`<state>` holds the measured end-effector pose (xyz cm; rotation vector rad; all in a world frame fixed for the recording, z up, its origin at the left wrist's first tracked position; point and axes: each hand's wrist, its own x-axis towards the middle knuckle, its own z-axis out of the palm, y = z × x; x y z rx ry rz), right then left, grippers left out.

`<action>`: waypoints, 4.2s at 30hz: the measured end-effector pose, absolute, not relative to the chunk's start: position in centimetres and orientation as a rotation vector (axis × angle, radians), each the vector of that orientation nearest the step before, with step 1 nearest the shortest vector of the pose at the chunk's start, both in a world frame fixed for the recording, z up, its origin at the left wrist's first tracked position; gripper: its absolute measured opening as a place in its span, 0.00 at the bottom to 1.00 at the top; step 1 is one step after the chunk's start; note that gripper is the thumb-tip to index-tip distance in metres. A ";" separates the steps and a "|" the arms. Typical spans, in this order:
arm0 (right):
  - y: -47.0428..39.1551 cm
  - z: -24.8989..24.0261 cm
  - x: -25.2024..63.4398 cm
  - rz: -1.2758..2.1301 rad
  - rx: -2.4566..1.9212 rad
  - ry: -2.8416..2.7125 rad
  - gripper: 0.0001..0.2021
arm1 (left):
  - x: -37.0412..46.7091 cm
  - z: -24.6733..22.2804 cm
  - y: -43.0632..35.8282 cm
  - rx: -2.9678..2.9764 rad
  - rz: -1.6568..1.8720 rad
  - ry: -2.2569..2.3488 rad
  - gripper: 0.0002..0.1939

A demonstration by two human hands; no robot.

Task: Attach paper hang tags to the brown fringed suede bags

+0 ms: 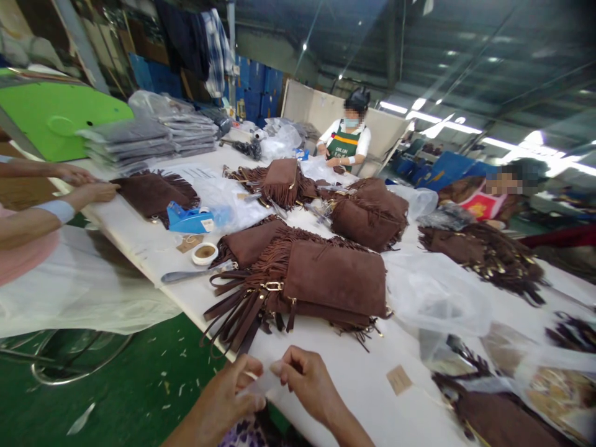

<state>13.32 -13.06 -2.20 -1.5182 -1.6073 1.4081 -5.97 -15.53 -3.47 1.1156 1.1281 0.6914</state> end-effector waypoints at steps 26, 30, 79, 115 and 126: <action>-7.7 -5.0 12.2 0.961 -1.817 -1.428 0.13 | -5.9 -6.1 -13.1 0.962 0.761 1.329 0.18; -7.4 -6.1 11.3 1.040 -1.782 -1.216 0.17 | -5.9 -6.0 -13.0 0.968 0.779 1.350 0.18; -7.0 -3.9 12.2 1.683 -1.319 -0.702 0.20 | -3.8 -4.0 -12.2 1.046 0.799 1.485 0.20; -7.1 -3.2 12.7 1.653 -1.261 -0.708 0.19 | -1.9 -3.0 -12.0 0.876 0.839 1.400 0.23; -7.1 -2.7 13.6 1.710 -1.178 -0.629 0.17 | -1.9 -3.5 -11.9 0.805 0.871 1.306 0.18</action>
